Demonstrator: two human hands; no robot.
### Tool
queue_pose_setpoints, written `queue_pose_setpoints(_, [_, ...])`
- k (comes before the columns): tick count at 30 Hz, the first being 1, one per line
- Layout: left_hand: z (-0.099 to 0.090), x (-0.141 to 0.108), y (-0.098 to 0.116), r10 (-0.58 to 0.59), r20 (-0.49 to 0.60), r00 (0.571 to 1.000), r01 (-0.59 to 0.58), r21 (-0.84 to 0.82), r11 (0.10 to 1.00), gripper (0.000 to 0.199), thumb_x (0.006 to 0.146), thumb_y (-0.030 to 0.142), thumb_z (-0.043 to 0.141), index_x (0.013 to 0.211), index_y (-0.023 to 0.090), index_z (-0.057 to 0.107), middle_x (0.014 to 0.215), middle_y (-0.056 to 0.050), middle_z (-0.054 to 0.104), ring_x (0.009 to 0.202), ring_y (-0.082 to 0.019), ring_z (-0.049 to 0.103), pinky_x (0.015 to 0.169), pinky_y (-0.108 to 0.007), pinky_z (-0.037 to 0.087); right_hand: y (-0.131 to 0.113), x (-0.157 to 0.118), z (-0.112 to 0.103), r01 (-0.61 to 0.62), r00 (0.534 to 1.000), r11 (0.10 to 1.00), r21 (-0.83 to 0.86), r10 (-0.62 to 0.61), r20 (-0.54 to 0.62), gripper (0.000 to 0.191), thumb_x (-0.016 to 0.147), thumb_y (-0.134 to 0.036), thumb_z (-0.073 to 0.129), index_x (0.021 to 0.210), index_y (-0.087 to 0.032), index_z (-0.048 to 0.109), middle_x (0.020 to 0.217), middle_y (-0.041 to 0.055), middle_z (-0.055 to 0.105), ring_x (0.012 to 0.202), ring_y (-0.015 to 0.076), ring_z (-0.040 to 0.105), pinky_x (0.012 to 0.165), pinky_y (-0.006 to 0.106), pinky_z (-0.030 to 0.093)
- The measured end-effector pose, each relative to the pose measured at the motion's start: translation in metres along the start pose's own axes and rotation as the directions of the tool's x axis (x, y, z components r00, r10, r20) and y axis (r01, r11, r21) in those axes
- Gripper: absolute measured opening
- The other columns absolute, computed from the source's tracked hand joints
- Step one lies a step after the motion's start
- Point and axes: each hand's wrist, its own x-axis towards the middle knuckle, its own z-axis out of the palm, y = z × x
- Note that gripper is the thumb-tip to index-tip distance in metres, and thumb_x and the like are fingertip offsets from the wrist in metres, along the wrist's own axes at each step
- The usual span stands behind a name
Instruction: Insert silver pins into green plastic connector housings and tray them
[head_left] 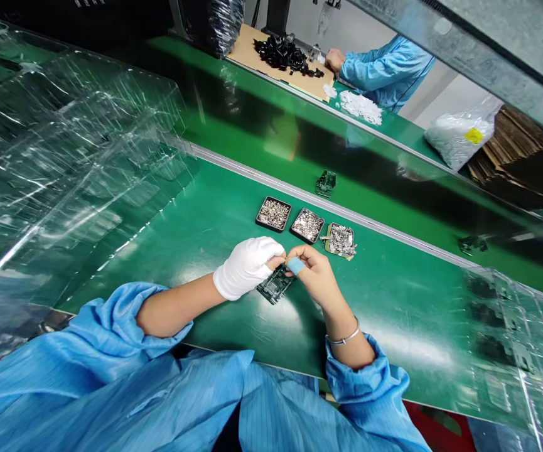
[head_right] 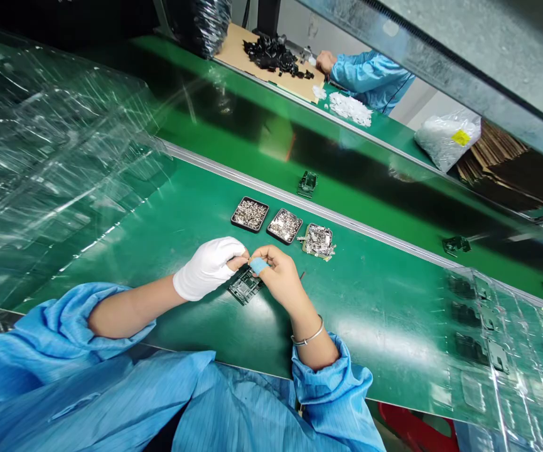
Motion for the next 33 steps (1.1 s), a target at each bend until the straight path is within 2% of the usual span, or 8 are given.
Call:
queue_pose_setpoints(6, [-0.003,0.000,-0.006,0.288,0.096,0.953,-0.280,-0.089,0.956,0.044,0.099,0.039,0.031,0.074,0.017,0.060,0.070,-0.005,0.062,0.066,-0.017,0.058,0.064,-0.031,0.043,-0.007,-0.013,-0.015,0.004,0.991,0.997,-0.083,0.007,0.134,0.014,0.076,-0.031,0.063,0.076,-0.018,0.059,0.067,-0.0021,0.054,0.059,0.0094,0.046,0.055,0.022,0.039])
queue_pose_setpoints(9, [-0.009,-0.010,-0.011,0.180,0.066,0.981,-0.161,-0.221,0.962,0.052,0.089,0.060,0.046,0.114,0.016,0.056,0.111,-0.013,0.063,0.105,-0.025,0.060,0.092,-0.039,0.047,-0.007,-0.020,-0.027,0.065,0.998,0.988,-0.139,-0.067,-0.014,0.013,0.077,-0.031,0.061,0.075,-0.018,0.058,0.068,-0.0013,0.055,0.060,0.0102,0.046,0.055,0.023,0.038])
queue_pose_setpoints(11, [-0.008,-0.018,-0.015,0.092,0.204,0.975,-0.033,-0.280,0.960,0.076,0.078,0.068,0.057,0.131,0.015,0.043,0.133,-0.018,0.050,0.124,-0.031,0.049,0.104,-0.044,0.042,-0.003,-0.022,-0.034,0.093,0.987,0.981,-0.167,-0.114,-0.117,0.012,0.078,-0.031,0.059,0.075,-0.019,0.057,0.070,-0.0005,0.056,0.061,0.0112,0.048,0.056,0.023,0.040])
queue_pose_setpoints(13, [-0.004,-0.024,-0.016,0.020,0.394,0.919,0.094,-0.268,0.959,0.076,0.076,0.060,0.062,0.133,0.016,0.040,0.135,-0.017,0.049,0.125,-0.032,0.048,0.104,-0.045,0.042,0.004,-0.023,-0.036,0.107,0.978,0.973,-0.206,-0.140,-0.153,0.009,0.079,-0.029,0.058,0.076,-0.020,0.058,0.072,0.0001,0.057,0.065,0.0124,0.051,0.059,0.024,0.042])
queue_pose_setpoints(15, [0.002,-0.026,-0.014,-0.056,0.477,0.877,0.190,-0.237,0.953,0.060,0.077,0.048,0.062,0.125,0.017,0.045,0.125,-0.014,0.055,0.116,-0.030,0.054,0.098,-0.043,0.046,0.012,-0.023,-0.032,0.153,0.973,0.954,-0.259,-0.191,-0.126,0.007,0.080,-0.026,0.057,0.077,-0.020,0.058,0.081,0.0022,0.060,0.075,0.0144,0.056,0.068,0.027,0.046])
queue_pose_setpoints(20, [0.009,-0.023,-0.006,-0.095,0.310,0.946,0.183,-0.269,0.946,0.041,0.079,0.041,0.055,0.112,0.017,0.049,0.107,-0.010,0.057,0.100,-0.024,0.058,0.090,-0.039,0.049,0.022,-0.022,-0.015,0.321,0.928,0.857,-0.403,-0.369,-0.047,0.006,0.083,-0.019,0.054,0.079,-0.021,0.059,0.103,0.0068,0.061,0.101,0.0192,0.057,0.092,0.037,0.045])
queue_pose_setpoints(25, [0.006,-0.024,-0.004,-0.059,0.190,0.980,0.097,-0.197,0.976,0.040,0.078,0.033,0.056,0.112,0.015,0.048,0.108,-0.011,0.056,0.101,-0.025,0.057,0.090,-0.040,0.049,0.024,-0.023,-0.010,0.400,0.895,0.763,-0.508,-0.444,0.039,0.010,0.083,-0.014,0.051,0.083,-0.021,0.058,0.104,0.0085,0.061,0.103,0.0206,0.056,0.093,0.039,0.045])
queue_pose_setpoints(33, [0.007,-0.027,-0.003,0.035,0.143,0.989,-0.022,-0.091,0.996,0.041,0.077,0.031,0.056,0.113,0.012,0.049,0.109,-0.015,0.057,0.103,-0.027,0.057,0.091,-0.043,0.050,0.028,-0.024,-0.003,0.357,0.895,0.704,-0.614,-0.445,0.010,0.014,0.080,-0.012,0.047,0.086,-0.022,0.055,0.103,0.0093,0.062,0.102,0.0215,0.057,0.091,0.039,0.047])
